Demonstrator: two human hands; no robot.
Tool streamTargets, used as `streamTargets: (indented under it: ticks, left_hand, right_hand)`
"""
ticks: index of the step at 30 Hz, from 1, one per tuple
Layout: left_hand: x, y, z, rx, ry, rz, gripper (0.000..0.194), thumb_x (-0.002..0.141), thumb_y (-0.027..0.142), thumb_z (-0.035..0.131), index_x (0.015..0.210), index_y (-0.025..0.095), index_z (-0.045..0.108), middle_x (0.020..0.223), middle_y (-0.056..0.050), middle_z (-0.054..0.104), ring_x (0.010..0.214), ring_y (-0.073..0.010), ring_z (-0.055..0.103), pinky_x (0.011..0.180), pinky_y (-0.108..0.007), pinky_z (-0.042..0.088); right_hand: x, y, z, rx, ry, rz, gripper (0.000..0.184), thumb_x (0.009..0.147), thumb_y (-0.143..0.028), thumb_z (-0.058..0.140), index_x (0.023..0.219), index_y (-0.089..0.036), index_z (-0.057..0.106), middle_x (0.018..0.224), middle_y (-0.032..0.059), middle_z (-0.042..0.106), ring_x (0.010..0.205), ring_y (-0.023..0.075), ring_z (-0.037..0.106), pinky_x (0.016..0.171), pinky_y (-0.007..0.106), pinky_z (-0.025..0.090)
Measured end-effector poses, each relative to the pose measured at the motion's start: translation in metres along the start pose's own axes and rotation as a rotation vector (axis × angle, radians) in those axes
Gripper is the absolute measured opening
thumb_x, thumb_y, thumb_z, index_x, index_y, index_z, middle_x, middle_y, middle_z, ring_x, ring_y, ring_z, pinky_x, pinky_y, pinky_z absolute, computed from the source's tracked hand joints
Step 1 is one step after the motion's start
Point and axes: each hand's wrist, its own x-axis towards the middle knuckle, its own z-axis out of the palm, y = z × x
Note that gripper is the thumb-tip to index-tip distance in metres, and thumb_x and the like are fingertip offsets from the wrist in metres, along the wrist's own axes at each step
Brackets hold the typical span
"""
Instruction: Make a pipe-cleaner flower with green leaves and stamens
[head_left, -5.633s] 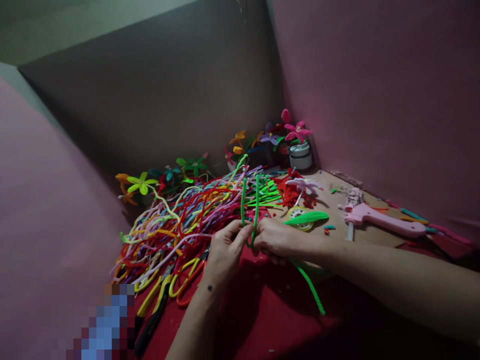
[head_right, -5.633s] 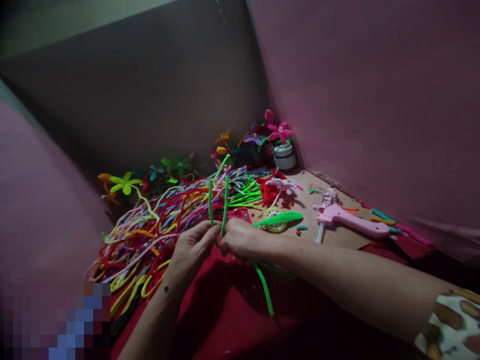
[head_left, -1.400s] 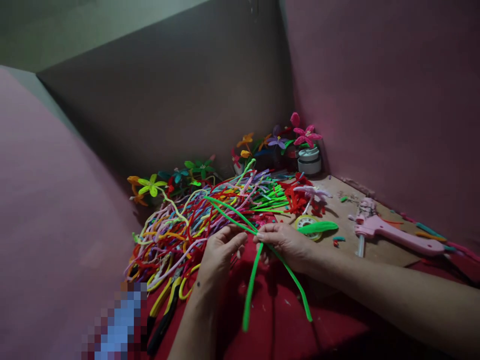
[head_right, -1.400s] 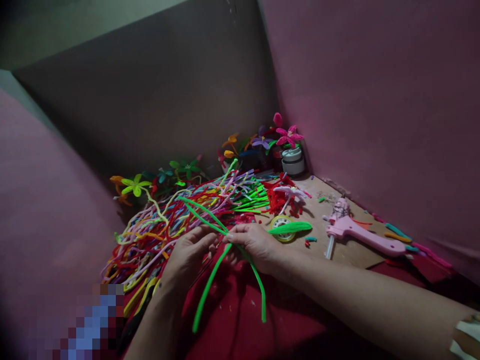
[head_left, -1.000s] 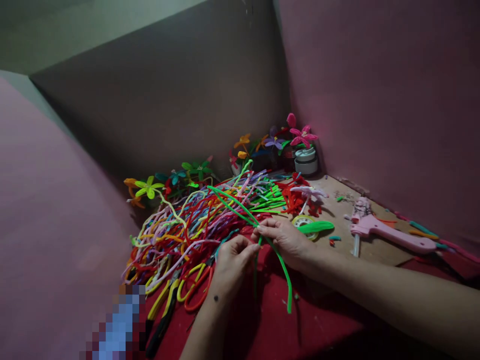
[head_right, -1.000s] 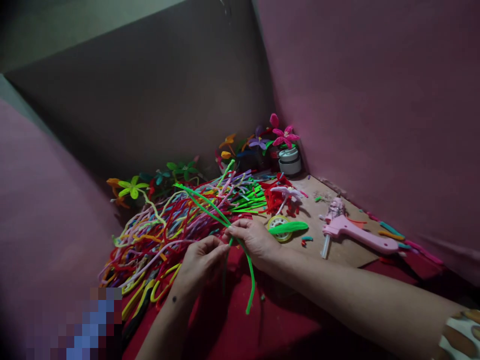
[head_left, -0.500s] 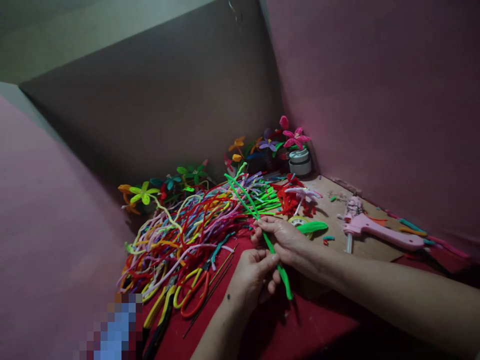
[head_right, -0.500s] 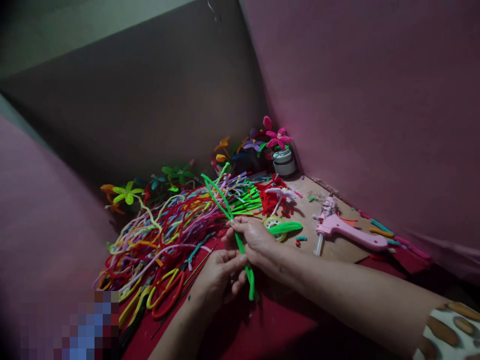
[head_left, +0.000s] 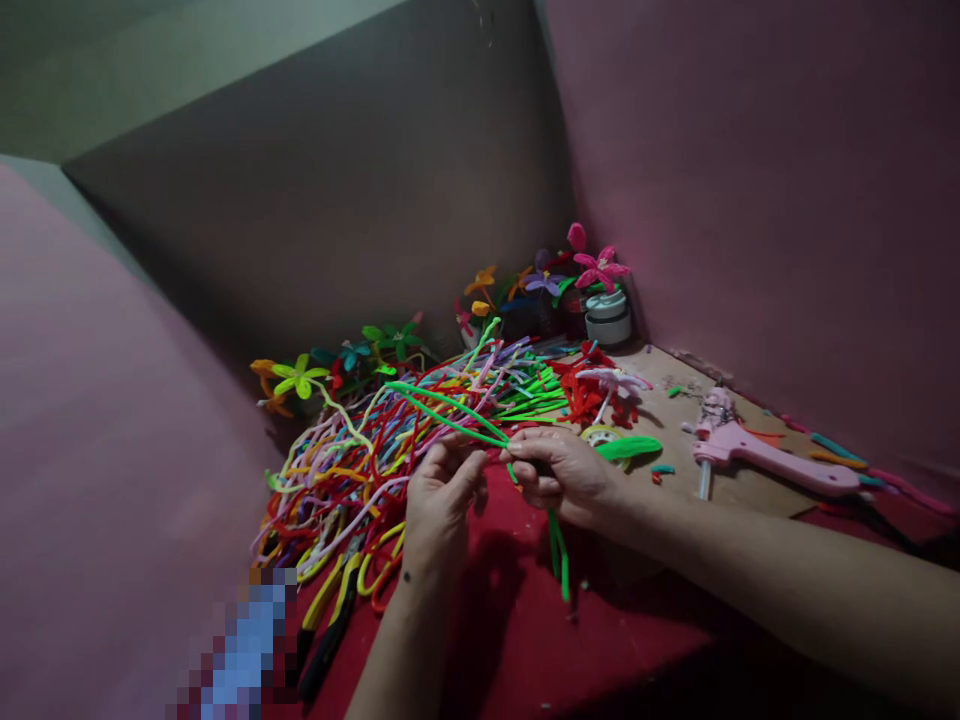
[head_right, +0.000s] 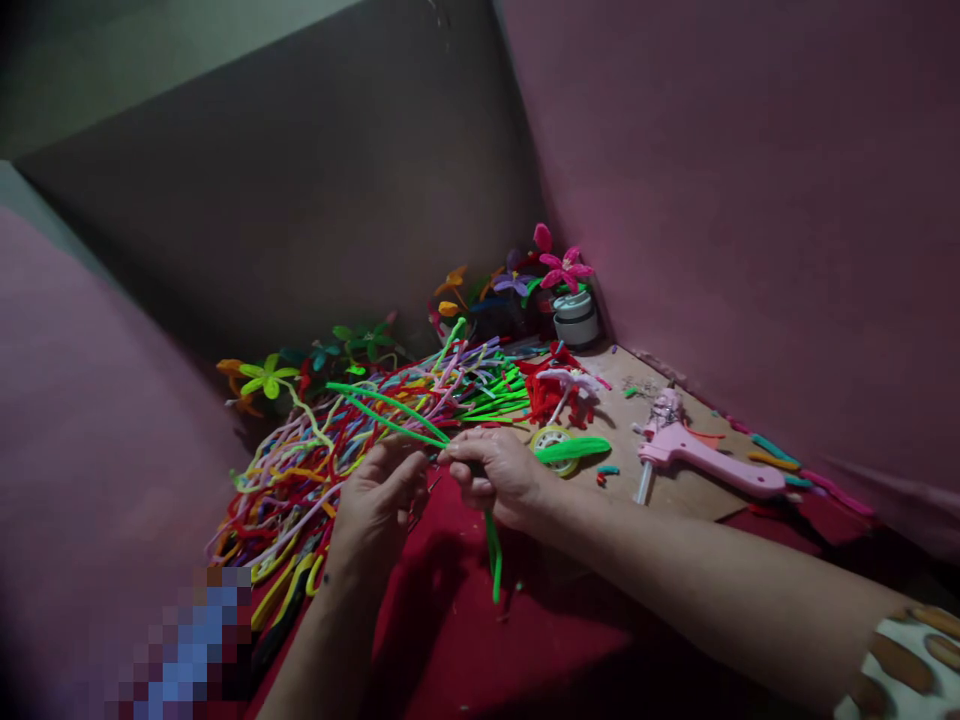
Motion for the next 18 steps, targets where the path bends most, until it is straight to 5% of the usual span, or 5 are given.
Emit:
streamTargets:
  ticks: [7, 14, 18]
  left_hand:
    - [-0.007, -0.007, 0.004, -0.003, 0.013, 0.105, 0.013, 0.068, 0.023, 0.065, 0.077, 0.016, 0.059, 0.060, 0.002, 0.057, 0.048, -0.0072, 0.048, 0.041, -0.019, 0.036]
    - [-0.017, -0.010, -0.011, 0.708, -0.089, 0.744, 0.024, 0.079, 0.012, 0.050, 0.094, 0.023, 0.065, 0.091, -0.005, 0.063, 0.083, -0.0162, 0.059, 0.071, -0.027, 0.048]
    - [-0.014, -0.015, -0.023, 1.083, -0.176, 0.950, 0.037, 0.084, 0.010, 0.040, 0.115, 0.022, 0.054, 0.098, -0.009, 0.062, 0.093, -0.0166, 0.058, 0.079, -0.027, 0.047]
  right_hand:
    - [-0.002, 0.003, 0.001, -0.014, -0.052, 0.066, 0.007, 0.067, -0.017, 0.057, 0.068, -0.013, 0.051, 0.046, -0.0048, 0.050, 0.029, -0.0006, 0.023, 0.034, 0.016, 0.010]
    - [-0.003, 0.002, 0.004, -0.094, -0.009, 0.050, 0.007, 0.067, -0.017, 0.053, 0.064, -0.014, 0.048, 0.044, -0.0042, 0.051, 0.028, 0.0005, 0.024, 0.033, 0.016, 0.012]
    - [-0.002, 0.001, 0.004, -0.158, -0.014, 0.087, 0.003, 0.065, -0.016, 0.051, 0.065, -0.014, 0.049, 0.042, -0.0042, 0.049, 0.027, 0.0010, 0.024, 0.032, 0.016, 0.012]
